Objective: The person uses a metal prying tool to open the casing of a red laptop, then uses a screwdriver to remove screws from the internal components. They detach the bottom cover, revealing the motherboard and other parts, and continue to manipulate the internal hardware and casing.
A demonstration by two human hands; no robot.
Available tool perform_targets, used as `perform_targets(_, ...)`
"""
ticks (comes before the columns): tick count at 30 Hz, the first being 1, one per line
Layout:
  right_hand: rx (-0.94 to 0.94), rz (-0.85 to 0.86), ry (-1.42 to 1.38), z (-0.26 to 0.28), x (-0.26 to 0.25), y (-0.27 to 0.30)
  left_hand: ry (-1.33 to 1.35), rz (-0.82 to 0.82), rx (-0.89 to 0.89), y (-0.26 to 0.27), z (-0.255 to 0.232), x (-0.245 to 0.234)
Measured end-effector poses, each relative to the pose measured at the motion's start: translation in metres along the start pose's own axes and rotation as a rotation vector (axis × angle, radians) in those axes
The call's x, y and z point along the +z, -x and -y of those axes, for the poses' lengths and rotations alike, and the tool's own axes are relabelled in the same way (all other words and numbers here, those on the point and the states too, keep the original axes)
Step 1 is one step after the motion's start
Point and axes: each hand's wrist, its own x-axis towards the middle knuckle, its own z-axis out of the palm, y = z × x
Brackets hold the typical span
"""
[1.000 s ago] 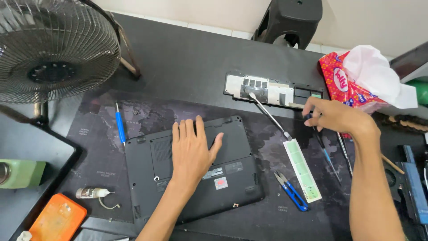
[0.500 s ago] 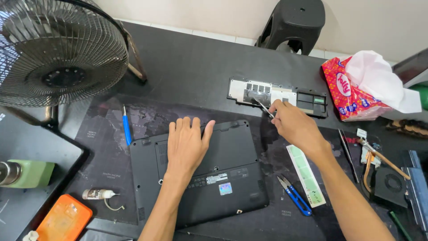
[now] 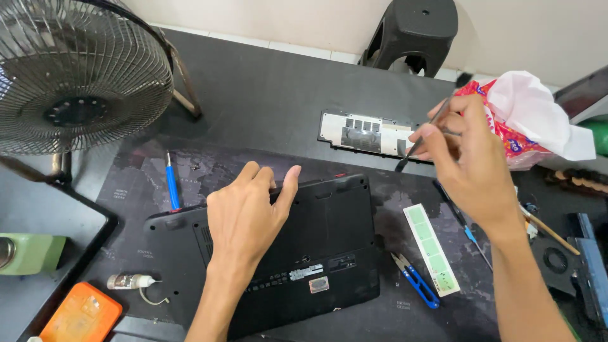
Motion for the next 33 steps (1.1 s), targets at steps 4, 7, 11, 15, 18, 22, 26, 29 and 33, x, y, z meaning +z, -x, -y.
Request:
perform_targets(4,0.009,-0.018,-0.232,0.02,0.006,0.013,0.008,0.033,-0.024,-0.001,0.001,0.001)
perform_targets(7,-0.039,-0.007,-0.381,0.03,0.018,0.026,0.06,0.051,-0.047,-0.001,0.002,-0.003)
perform_targets(11,-0.124,0.07,-0.442,0.033,0.037,0.038,0.224,0.212,-0.054,-0.005,0.01,-0.018)
perform_targets(15,-0.158,0.112,-0.421,0.028,0.053,0.044,0.287,0.378,-0.052,-0.008,0.02,-0.024)
perform_targets(18,-0.19,0.127,-0.412,0.026,0.059,0.042,0.278,0.551,-0.208,-0.014,0.023,-0.031)
perform_targets(22,-0.214,0.132,-0.431,0.019,0.065,0.043,0.375,0.549,-0.271,-0.011,0.032,-0.035)
perform_targets(26,-0.21,0.129,-0.431,0.024,0.065,0.038,0.584,0.507,-0.193,-0.009,0.041,-0.039)
perform_targets(29,-0.169,0.157,-0.436,0.031,0.063,0.028,0.653,0.516,-0.167,-0.008,0.042,-0.042)
perform_targets(33,-0.098,0.262,-0.434,0.046,0.058,0.006,0.575,0.6,-0.265,-0.014,0.029,-0.057)
